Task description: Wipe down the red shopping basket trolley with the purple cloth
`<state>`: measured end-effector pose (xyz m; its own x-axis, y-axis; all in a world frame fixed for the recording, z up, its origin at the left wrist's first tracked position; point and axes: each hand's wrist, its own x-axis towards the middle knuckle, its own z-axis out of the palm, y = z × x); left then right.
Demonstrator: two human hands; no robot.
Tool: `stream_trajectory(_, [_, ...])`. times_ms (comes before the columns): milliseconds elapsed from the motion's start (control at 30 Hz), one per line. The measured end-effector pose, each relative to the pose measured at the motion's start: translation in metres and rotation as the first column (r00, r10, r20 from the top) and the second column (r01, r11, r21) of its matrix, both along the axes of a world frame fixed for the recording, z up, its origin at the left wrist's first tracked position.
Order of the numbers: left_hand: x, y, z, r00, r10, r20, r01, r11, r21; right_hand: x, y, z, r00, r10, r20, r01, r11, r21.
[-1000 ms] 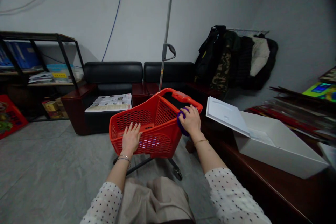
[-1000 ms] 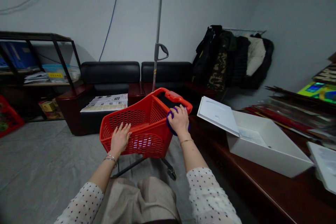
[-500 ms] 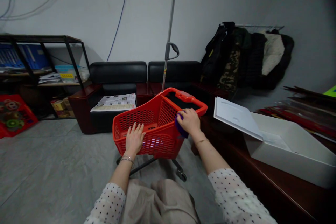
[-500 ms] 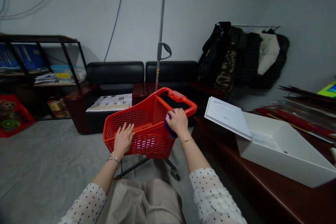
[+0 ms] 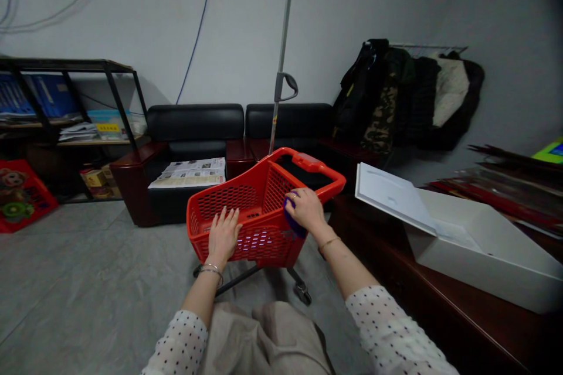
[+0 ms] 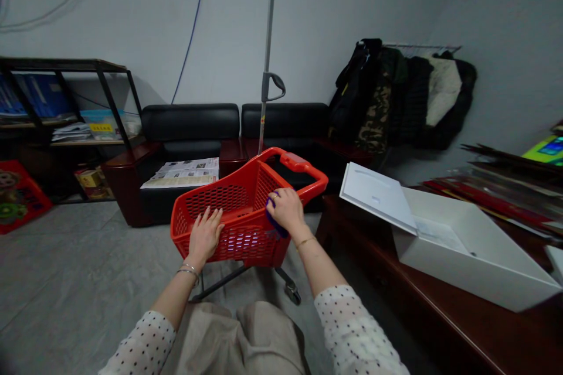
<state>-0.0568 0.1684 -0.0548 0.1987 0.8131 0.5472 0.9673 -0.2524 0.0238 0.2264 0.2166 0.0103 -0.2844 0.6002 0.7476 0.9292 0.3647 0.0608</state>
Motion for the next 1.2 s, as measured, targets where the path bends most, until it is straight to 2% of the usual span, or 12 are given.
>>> stream_trajectory(100, [0.0, 0.001, -0.001, 1.0, -0.002, 0.006, 0.001, 1.0, 0.008, 0.057, 0.02, 0.023, 0.976, -0.176, -0.129, 0.185, 0.981, 0.063])
stream_trajectory(167, [0.0, 0.002, -0.003, 1.0, -0.004, 0.013, 0.003, 1.0, 0.014, 0.071, 0.025, 0.029, 0.949, -0.248, -0.196, 0.268, 0.959, 0.086])
stream_trajectory(267, [0.001, 0.003, -0.004, 1.0, -0.005, 0.021, 0.005, 1.0, 0.023, 0.039, 0.015, 0.016, 0.95, -0.233, -0.209, 0.257, 0.962, 0.092])
stream_trajectory(400, [0.001, 0.002, -0.002, 1.0, 0.0, 0.016, 0.0, 1.0, 0.013, -0.039, -0.013, -0.016, 0.996, 0.028, -0.088, -0.028, 1.0, 0.005])
stream_trajectory(467, [-0.001, 0.001, 0.0, 1.0, -0.007, 0.003, 0.007, 1.0, -0.004, -0.054, -0.019, -0.019, 0.991, 0.13, -0.042, -0.133, 0.988, -0.075])
stream_trajectory(600, [-0.004, 0.001, 0.001, 1.0, -0.019, -0.007, 0.019, 1.0, -0.02, -0.002, -0.002, 0.006, 0.998, 0.059, -0.03, -0.063, 0.987, -0.148])
stream_trajectory(700, [-0.001, 0.001, 0.0, 1.0, -0.014, 0.001, 0.014, 1.0, -0.015, 0.056, 0.019, 0.028, 0.974, -0.148, -0.169, 0.14, 0.988, -0.061])
stream_trajectory(767, [0.002, 0.0, -0.001, 1.0, -0.009, 0.007, 0.009, 1.0, -0.019, 0.069, 0.025, 0.031, 0.942, -0.23, -0.245, 0.238, 0.971, 0.002])
stream_trajectory(867, [0.005, 0.0, 0.001, 1.0, 0.002, 0.017, -0.002, 1.0, -0.024, 0.034, 0.015, 0.016, 0.946, -0.222, -0.236, 0.241, 0.969, 0.052])
stream_trajectory(1000, [-0.002, 0.002, 0.009, 1.0, -0.025, -0.018, 0.024, 0.999, -0.031, -0.062, -0.014, -0.02, 0.995, 0.044, -0.087, -0.05, 0.997, -0.065])
stream_trajectory(1067, [-0.009, 0.004, 0.013, 0.998, -0.032, -0.045, 0.03, 0.999, -0.038, -0.096, -0.024, -0.03, 0.992, 0.101, -0.076, -0.111, 0.985, -0.133])
stream_trajectory(1200, [-0.02, 0.007, 0.013, 0.999, -0.016, -0.048, 0.012, 0.996, -0.086, -0.085, -0.023, -0.021, 0.989, 0.149, -0.004, -0.146, 0.965, -0.217])
